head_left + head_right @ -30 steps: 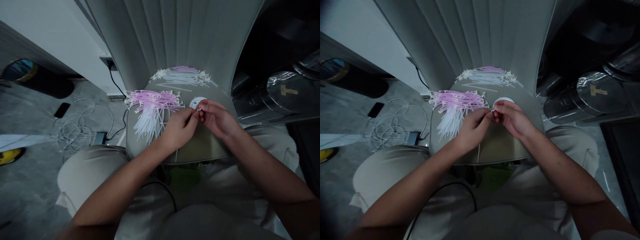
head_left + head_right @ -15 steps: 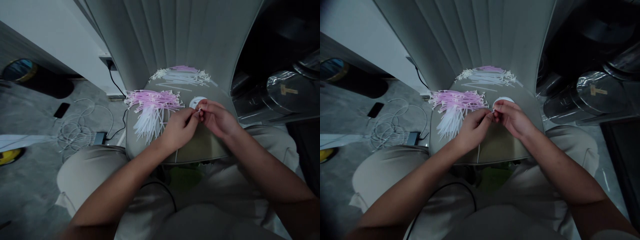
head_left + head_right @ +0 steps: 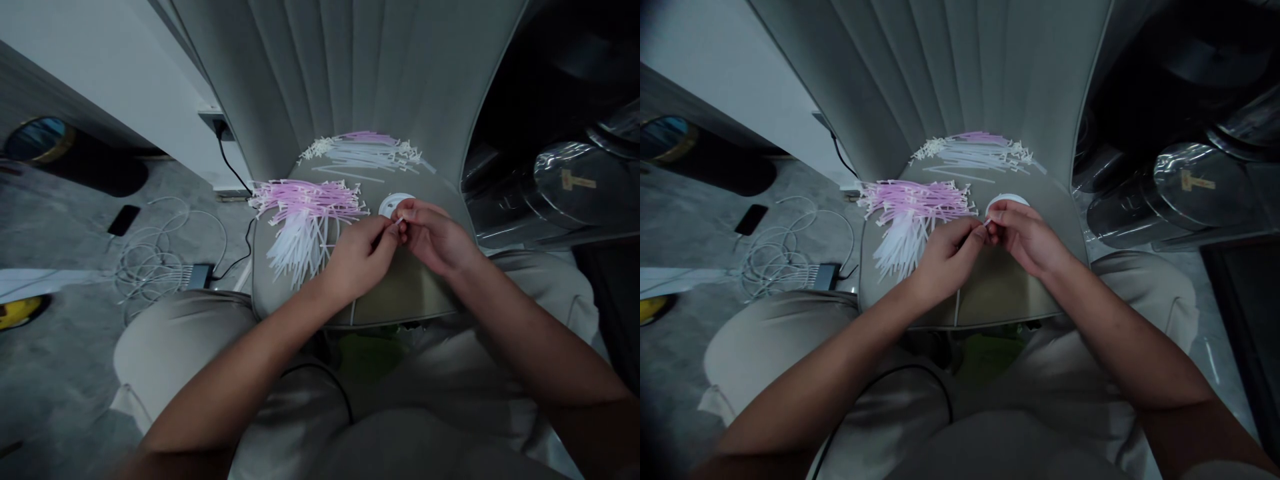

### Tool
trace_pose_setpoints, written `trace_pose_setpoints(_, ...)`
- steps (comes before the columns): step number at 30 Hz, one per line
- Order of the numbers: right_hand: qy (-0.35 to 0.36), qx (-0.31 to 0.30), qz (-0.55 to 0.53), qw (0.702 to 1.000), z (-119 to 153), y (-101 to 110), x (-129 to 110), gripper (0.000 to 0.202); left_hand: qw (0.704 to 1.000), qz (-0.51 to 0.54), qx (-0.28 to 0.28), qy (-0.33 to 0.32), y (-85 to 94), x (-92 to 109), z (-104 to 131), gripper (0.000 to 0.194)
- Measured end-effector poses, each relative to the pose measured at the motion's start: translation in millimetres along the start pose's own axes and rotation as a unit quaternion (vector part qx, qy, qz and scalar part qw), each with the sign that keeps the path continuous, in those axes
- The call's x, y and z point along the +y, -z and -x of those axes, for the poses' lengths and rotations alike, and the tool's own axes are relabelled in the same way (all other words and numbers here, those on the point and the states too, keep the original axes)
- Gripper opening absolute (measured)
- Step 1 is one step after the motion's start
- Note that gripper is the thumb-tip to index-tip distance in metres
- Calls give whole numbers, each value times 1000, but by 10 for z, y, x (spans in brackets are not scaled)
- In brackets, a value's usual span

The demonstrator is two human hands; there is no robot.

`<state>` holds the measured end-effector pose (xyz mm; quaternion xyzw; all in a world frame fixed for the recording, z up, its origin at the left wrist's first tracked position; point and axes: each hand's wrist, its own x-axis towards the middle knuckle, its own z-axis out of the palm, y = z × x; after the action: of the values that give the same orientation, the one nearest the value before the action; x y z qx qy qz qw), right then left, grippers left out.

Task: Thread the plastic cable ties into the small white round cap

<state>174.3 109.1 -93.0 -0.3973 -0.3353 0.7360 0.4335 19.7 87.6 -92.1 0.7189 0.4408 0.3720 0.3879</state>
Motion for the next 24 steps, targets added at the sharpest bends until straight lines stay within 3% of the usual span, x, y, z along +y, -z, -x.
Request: trace_pose_setpoints(24,-13,-3,-1,1000,-8,-4,7,9,1000,-1,-12,9,-6,-13,6,27)
